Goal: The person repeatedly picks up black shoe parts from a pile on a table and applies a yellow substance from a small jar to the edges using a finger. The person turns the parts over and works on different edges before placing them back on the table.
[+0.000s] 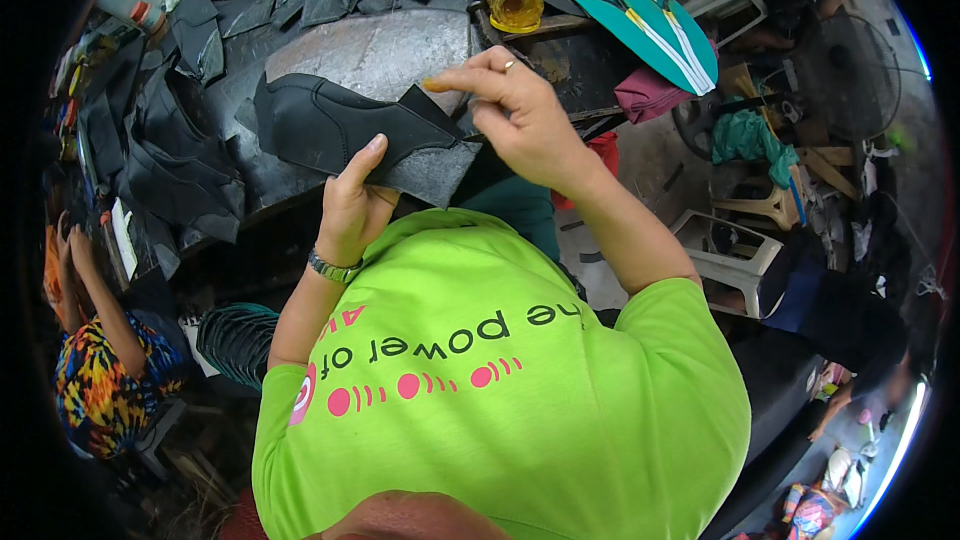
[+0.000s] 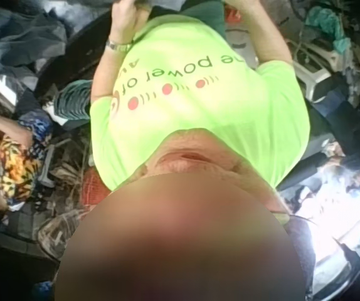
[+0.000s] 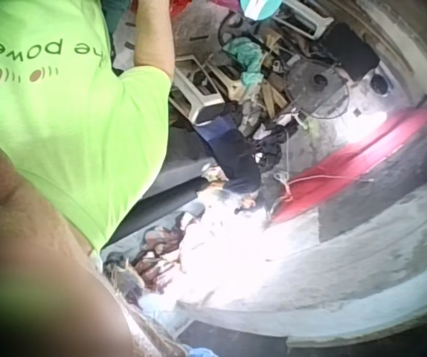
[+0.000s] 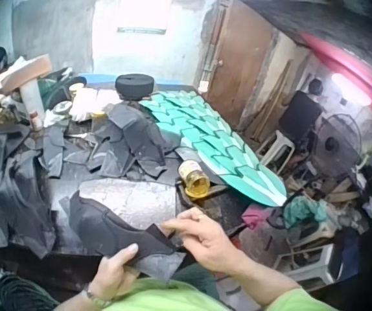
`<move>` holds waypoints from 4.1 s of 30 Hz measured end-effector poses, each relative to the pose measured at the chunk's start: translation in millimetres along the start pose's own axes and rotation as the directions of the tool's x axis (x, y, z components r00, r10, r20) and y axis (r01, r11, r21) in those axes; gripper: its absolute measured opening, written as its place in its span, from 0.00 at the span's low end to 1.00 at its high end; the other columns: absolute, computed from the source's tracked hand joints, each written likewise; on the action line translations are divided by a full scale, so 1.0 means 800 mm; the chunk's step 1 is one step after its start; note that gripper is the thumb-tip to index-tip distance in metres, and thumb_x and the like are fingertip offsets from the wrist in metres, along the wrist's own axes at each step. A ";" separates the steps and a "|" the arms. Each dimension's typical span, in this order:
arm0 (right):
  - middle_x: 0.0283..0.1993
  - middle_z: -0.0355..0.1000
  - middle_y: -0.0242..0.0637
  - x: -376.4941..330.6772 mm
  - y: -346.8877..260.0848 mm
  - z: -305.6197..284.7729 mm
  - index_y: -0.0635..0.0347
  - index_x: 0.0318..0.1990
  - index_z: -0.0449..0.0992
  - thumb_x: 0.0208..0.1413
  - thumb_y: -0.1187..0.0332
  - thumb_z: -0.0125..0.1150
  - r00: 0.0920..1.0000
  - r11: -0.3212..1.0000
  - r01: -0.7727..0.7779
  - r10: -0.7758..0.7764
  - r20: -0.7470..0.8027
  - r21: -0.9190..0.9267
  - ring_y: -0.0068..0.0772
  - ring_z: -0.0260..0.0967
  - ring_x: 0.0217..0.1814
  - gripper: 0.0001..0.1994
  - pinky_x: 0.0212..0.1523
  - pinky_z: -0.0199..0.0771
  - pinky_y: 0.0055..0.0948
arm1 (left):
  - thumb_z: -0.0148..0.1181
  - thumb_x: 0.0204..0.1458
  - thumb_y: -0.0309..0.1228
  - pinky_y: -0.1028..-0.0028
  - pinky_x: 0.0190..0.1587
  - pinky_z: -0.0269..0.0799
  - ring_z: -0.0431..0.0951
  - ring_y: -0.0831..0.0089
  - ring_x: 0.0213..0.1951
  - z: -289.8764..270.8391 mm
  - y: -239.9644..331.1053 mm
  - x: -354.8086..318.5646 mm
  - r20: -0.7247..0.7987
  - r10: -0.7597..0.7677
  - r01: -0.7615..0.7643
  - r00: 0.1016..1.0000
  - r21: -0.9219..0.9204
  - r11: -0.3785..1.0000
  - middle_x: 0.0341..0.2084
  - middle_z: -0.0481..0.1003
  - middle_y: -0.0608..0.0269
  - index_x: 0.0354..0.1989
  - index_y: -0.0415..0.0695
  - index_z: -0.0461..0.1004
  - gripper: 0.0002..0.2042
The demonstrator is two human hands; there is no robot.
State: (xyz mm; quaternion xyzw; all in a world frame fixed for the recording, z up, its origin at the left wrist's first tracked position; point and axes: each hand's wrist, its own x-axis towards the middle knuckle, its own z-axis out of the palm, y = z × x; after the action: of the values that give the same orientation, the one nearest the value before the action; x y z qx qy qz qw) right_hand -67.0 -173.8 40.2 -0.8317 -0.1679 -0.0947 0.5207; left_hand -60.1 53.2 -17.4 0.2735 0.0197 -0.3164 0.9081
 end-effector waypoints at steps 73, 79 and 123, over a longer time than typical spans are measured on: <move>0.50 0.71 0.35 -0.030 0.033 0.023 0.45 0.48 0.83 0.41 0.84 0.59 0.863 0.690 0.277 -0.484 -0.141 -0.669 0.42 0.65 0.52 0.25 0.51 0.66 0.42 | 0.47 0.67 0.38 0.66 0.62 0.69 0.75 0.68 0.55 0.030 -0.010 0.027 -0.026 0.150 -0.148 0.988 0.051 0.988 0.53 0.75 0.55 0.56 0.37 0.70 0.18; 0.49 0.71 0.32 -0.033 0.034 0.023 0.41 0.47 0.83 0.38 0.84 0.60 0.829 0.653 0.364 -0.552 -0.088 -0.664 0.38 0.65 0.51 0.27 0.49 0.66 0.42 | 0.47 0.67 0.39 0.66 0.60 0.70 0.76 0.68 0.54 0.029 -0.008 0.029 -0.049 0.130 -0.126 0.990 0.083 0.989 0.52 0.76 0.54 0.56 0.36 0.70 0.19; 0.39 0.71 0.36 -0.011 0.040 0.041 0.51 0.75 0.44 0.49 0.86 0.63 0.874 0.471 -0.382 0.463 0.146 0.795 0.23 0.72 0.41 0.48 0.47 0.75 0.23 | 0.63 0.57 0.43 0.67 0.36 0.73 0.80 0.61 0.30 0.033 0.053 -0.014 0.120 -0.179 -0.134 0.976 0.989 -0.068 0.27 0.79 0.53 0.35 0.35 0.80 0.19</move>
State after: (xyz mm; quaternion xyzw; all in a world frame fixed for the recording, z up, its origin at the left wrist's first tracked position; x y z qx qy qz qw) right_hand -63.3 -158.9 -3.4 -0.5144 0.0421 0.0856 0.8522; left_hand -47.8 73.9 27.6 0.8135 -0.3108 -0.2722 0.4092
